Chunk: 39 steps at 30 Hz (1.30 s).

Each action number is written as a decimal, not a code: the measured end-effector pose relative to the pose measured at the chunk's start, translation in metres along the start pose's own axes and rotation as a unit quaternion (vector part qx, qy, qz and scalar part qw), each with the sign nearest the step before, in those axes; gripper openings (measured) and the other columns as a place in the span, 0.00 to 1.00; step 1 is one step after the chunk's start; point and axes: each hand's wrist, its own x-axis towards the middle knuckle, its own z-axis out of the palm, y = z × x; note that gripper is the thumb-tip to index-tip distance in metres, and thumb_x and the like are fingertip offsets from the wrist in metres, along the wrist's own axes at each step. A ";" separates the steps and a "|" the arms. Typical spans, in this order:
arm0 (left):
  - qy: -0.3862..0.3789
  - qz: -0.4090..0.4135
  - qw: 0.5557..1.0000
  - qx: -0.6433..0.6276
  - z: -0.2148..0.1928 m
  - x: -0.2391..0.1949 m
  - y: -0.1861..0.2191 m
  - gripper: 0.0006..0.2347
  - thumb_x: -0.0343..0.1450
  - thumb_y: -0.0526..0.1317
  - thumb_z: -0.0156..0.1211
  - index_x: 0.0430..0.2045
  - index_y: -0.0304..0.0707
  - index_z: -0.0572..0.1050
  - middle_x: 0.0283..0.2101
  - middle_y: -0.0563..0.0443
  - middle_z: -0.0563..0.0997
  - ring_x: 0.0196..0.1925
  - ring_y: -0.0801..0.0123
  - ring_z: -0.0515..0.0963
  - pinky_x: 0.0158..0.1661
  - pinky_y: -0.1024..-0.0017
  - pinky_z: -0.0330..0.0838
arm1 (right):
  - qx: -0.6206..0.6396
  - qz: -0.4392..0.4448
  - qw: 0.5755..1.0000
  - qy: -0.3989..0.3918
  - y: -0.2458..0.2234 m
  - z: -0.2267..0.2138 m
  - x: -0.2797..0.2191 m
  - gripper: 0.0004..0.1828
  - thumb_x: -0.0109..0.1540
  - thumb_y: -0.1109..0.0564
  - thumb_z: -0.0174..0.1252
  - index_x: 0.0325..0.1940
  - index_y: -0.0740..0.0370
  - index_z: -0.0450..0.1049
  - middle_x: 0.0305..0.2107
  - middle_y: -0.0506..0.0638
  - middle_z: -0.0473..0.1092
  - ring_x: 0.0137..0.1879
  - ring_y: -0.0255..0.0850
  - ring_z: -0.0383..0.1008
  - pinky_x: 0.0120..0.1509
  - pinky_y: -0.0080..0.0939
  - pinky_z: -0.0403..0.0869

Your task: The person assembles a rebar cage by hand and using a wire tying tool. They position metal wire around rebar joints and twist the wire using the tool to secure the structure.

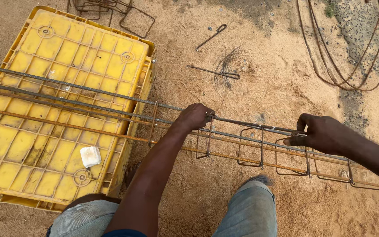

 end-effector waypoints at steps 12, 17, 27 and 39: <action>0.001 0.011 0.997 0.082 -0.002 0.003 0.002 0.08 0.76 0.44 0.55 0.37 0.48 0.81 0.34 0.50 0.82 0.35 0.67 0.80 0.43 0.58 0.74 | 0.243 -0.038 0.969 0.015 0.070 0.098 0.075 0.37 0.68 0.31 0.52 0.24 0.69 0.72 0.17 0.54 0.65 0.23 0.46 0.63 0.30 0.51 0.63; 0.039 -0.009 0.999 0.017 -0.007 -0.005 0.009 0.11 0.73 0.46 0.61 0.45 0.48 0.82 0.43 0.47 0.84 0.44 0.61 0.83 0.50 0.58 0.75 | 0.316 -0.056 0.903 0.286 0.050 0.183 0.072 0.29 0.70 0.38 0.47 0.33 0.66 0.75 0.17 0.53 0.72 0.26 0.47 0.76 0.36 0.51 0.71; 0.099 0.121 0.981 0.111 0.004 -0.007 0.009 0.13 0.72 0.40 0.63 0.52 0.50 0.82 0.45 0.47 0.85 0.40 0.56 0.84 0.46 0.60 0.77 | 0.370 0.051 0.684 0.627 0.150 0.297 0.081 0.18 0.75 0.47 0.55 0.46 0.67 0.74 0.37 0.58 0.71 0.38 0.44 0.71 0.43 0.45 0.71; 0.161 0.169 0.944 0.231 0.018 -0.004 -0.003 0.14 0.74 0.40 0.63 0.54 0.52 0.82 0.43 0.47 0.83 0.45 0.51 0.82 0.47 0.56 0.76 | 0.632 0.157 0.729 0.212 0.129 0.517 0.276 0.17 0.61 0.49 0.69 0.30 0.68 0.81 0.20 0.52 0.76 0.25 0.37 0.73 0.31 0.38 0.72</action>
